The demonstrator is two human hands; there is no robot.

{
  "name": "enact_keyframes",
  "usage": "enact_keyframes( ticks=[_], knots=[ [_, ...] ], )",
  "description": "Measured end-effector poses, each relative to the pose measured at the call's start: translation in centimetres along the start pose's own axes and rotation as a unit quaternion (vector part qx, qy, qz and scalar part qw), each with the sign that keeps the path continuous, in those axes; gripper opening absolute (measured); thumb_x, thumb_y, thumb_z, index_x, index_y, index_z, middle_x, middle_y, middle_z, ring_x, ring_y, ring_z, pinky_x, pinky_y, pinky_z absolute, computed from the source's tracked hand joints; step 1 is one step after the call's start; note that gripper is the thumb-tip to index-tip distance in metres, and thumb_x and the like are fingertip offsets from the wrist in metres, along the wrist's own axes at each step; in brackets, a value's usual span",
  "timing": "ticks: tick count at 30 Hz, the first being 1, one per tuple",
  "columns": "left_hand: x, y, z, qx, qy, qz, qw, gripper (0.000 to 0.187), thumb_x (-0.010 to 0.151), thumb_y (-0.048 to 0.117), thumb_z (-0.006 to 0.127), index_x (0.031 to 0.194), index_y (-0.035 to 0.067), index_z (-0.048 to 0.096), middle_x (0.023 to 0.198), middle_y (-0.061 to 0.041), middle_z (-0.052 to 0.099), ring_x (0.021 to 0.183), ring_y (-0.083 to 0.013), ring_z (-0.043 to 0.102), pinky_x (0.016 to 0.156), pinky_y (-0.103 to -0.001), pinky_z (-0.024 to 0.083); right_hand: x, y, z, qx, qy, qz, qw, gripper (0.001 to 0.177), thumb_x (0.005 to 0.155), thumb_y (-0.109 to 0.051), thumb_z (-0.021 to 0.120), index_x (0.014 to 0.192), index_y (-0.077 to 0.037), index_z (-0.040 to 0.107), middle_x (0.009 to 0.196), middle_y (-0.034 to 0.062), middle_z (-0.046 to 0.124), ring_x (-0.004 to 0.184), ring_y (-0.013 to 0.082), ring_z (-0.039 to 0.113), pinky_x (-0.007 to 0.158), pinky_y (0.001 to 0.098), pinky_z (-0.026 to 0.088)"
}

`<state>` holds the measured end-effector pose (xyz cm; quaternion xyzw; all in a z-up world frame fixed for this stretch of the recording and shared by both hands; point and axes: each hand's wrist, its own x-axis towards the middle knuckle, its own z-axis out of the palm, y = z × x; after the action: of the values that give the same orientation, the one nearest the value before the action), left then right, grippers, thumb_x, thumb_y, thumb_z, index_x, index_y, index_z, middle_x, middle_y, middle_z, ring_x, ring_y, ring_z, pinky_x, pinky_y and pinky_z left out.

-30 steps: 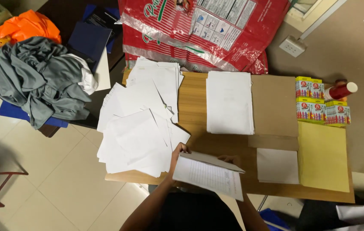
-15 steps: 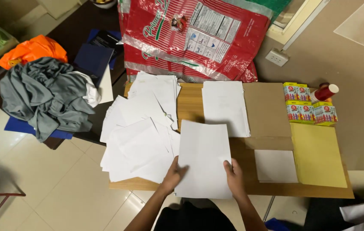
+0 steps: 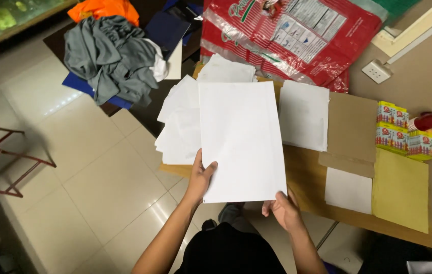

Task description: Sort and stack various sheets of paper on a desk.

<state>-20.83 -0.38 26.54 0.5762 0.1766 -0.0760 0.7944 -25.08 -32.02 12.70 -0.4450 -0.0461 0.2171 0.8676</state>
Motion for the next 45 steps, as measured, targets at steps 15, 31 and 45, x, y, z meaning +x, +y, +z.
enact_keyframes(
  ticks=[15,31,45],
  knots=[
    [-4.6,-5.6,-0.6,0.007,-0.009,0.062,0.998,0.065,0.097,0.010,0.057,0.157,0.007,0.034,0.137,-0.019,0.062,0.115,-0.0226,0.065,0.096,-0.035,0.055,-4.8,-3.6,10.6,-0.031,0.145,0.042,0.988,0.048,0.099,-0.021,0.054,0.142,-0.001,0.042,0.111,0.0202,0.071,0.083,0.0288,0.075,0.060,0.0364,0.059],
    [8.8,-14.8,16.9,0.126,-0.063,0.049,0.989,0.060,0.095,0.011,0.058,0.151,0.008,0.038,0.102,-0.010,0.071,0.068,-0.0114,0.059,0.060,-0.026,0.050,-4.7,-11.2,-12.0,-0.218,0.233,0.080,0.944,0.041,0.100,-0.022,0.056,0.135,0.001,0.056,0.104,0.0155,0.076,0.082,0.0223,0.078,0.065,0.0316,0.062],
    [35.0,-21.9,26.2,0.270,-0.017,0.163,0.949,0.044,0.095,0.024,0.068,0.133,0.006,0.055,0.104,-0.018,0.076,0.096,-0.0245,0.072,0.083,-0.038,0.057,15.5,-7.7,-38.3,-0.426,0.262,0.017,0.866,0.037,0.099,-0.034,0.065,0.105,0.002,0.063,0.090,0.0120,0.072,0.080,0.0240,0.072,0.065,0.0368,0.057]
  ],
)
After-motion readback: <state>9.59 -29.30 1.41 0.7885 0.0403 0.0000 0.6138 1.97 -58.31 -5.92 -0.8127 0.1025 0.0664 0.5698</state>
